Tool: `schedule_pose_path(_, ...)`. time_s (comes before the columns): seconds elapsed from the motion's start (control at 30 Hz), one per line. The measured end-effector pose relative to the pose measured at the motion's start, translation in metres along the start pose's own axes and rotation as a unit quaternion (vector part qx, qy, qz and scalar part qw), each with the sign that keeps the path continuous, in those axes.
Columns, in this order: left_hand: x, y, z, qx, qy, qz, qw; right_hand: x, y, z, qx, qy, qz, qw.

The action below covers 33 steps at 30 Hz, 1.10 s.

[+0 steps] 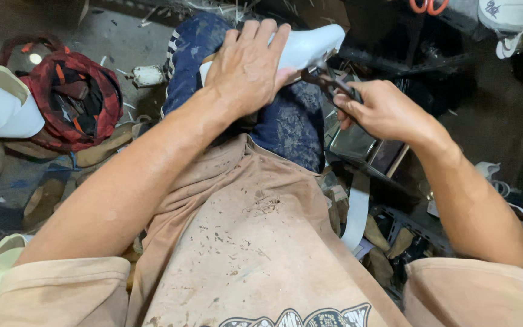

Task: The person sits on the floor and holds a white shoe on their lap. They use a hammer to tap the sole and heel area, then use pliers to pull and adjust material around the shoe's opening. The person alternates between hammering and using pliers to work on the shoe's structure.

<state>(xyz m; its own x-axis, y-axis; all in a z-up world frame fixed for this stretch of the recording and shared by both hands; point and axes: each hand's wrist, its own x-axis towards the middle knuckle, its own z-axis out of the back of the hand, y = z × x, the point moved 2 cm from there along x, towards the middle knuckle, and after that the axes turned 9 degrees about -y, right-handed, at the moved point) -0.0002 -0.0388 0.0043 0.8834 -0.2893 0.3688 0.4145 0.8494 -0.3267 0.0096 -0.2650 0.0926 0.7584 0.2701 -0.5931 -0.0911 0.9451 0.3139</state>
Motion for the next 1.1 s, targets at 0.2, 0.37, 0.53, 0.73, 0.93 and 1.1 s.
schedule_pose_path(0.2,0.001,0.009,-0.006,-0.041,0.003,-0.019,0.999,-0.017,-0.020,-0.061,-0.276,-0.394,0.118,0.869)
schedule_pose_path(0.37,-0.001,0.002,-0.008,-0.074,0.027,-0.008,0.997,-0.024,0.001,-0.046,0.042,-0.011,0.003,0.999)
schedule_pose_path(0.53,-0.003,0.006,-0.009,-0.106,0.031,0.012,0.994,-0.027,0.003,-0.038,-0.109,0.009,0.062,0.992)
schedule_pose_path(0.73,0.000,0.007,0.004,-0.095,0.032,-0.033,0.994,-0.002,0.002,-0.014,-0.097,0.014,0.037,0.994)
schedule_pose_path(0.93,0.006,0.019,0.002,-0.188,0.023,-0.045,0.981,0.007,-0.004,-0.002,0.039,0.075,0.036,0.996)
schedule_pose_path(1.1,0.017,0.018,0.005,-0.195,0.101,0.013,0.975,-0.003,-0.022,-0.027,-0.195,-0.222,0.111,0.949)
